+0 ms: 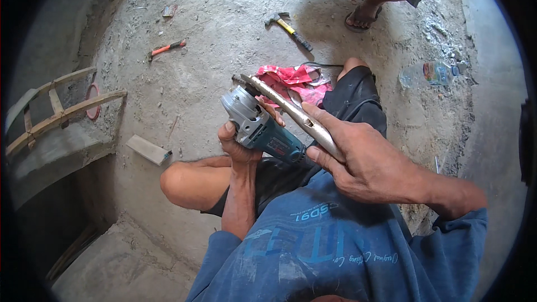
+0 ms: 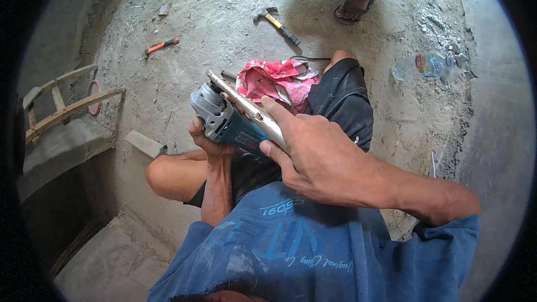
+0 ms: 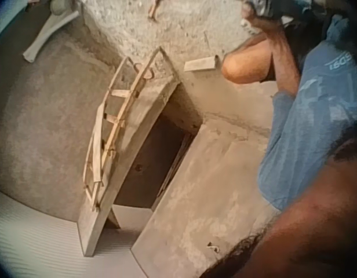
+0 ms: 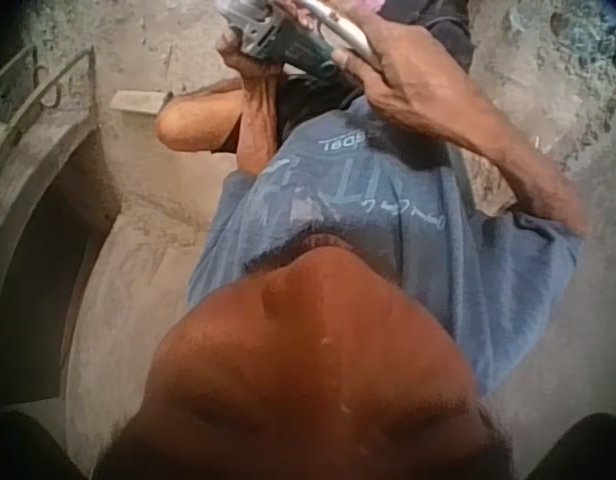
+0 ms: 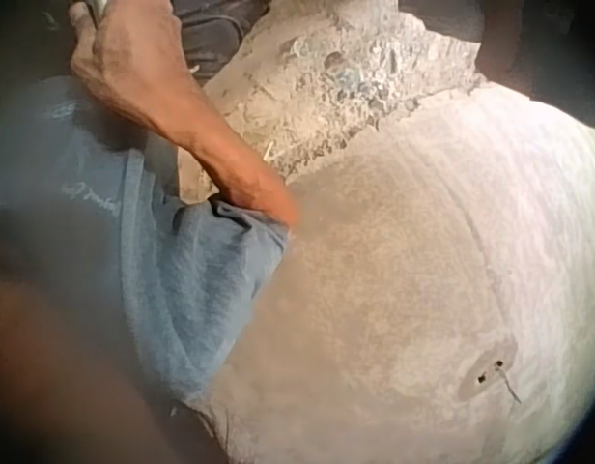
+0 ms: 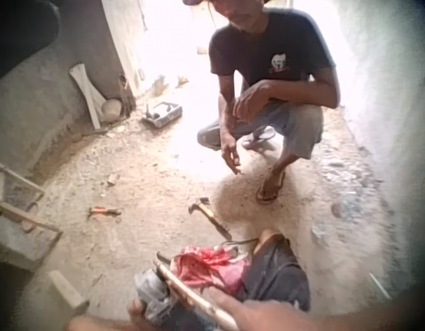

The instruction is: The person uses a pair of locking pliers and a hammer to loosen the locking nut on an angle grinder.

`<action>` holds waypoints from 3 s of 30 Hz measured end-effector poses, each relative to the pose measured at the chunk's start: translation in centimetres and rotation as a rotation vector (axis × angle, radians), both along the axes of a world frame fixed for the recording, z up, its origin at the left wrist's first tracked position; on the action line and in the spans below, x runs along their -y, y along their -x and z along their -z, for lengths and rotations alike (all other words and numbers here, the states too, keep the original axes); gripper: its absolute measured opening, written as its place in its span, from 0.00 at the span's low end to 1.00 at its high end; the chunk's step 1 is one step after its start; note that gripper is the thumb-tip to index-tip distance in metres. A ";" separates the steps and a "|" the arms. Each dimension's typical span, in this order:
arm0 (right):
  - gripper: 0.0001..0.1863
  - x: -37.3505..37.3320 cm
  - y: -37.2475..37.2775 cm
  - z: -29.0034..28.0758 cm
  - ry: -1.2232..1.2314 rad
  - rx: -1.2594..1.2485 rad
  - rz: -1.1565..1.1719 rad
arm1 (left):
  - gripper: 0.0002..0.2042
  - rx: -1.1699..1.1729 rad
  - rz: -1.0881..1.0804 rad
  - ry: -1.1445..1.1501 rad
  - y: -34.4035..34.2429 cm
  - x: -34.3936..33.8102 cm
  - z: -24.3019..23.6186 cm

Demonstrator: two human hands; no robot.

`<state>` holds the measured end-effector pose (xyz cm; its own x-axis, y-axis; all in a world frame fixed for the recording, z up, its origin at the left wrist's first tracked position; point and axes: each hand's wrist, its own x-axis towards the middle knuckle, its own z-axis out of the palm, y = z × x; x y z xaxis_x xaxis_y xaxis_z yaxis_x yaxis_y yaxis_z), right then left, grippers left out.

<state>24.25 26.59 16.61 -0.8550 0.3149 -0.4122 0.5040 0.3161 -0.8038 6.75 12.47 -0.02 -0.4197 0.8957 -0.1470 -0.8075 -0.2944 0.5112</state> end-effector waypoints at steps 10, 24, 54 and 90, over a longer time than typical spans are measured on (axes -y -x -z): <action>0.31 0.3 -0.1 0.4 0.055 -0.037 0.035 | 0.38 -0.025 0.055 -0.076 0.3 0.4 1.4; 0.30 0.1 -0.1 -0.3 0.079 0.122 0.066 | 0.39 0.007 0.082 -0.053 0.1 0.4 2.4; 0.19 1.3 -1.5 2.1 0.166 0.245 0.023 | 0.33 -0.028 0.032 0.014 -0.5 1.1 0.4; 0.16 1.6 -2.9 2.0 0.308 0.284 0.140 | 0.41 -0.177 0.031 0.199 -3.1 2.2 -0.6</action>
<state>27.15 24.99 14.58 -0.6522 0.2459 -0.7171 0.7392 -0.0036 -0.6735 9.81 10.24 0.53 -0.4275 0.8692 -0.2486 -0.7075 -0.1505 0.6905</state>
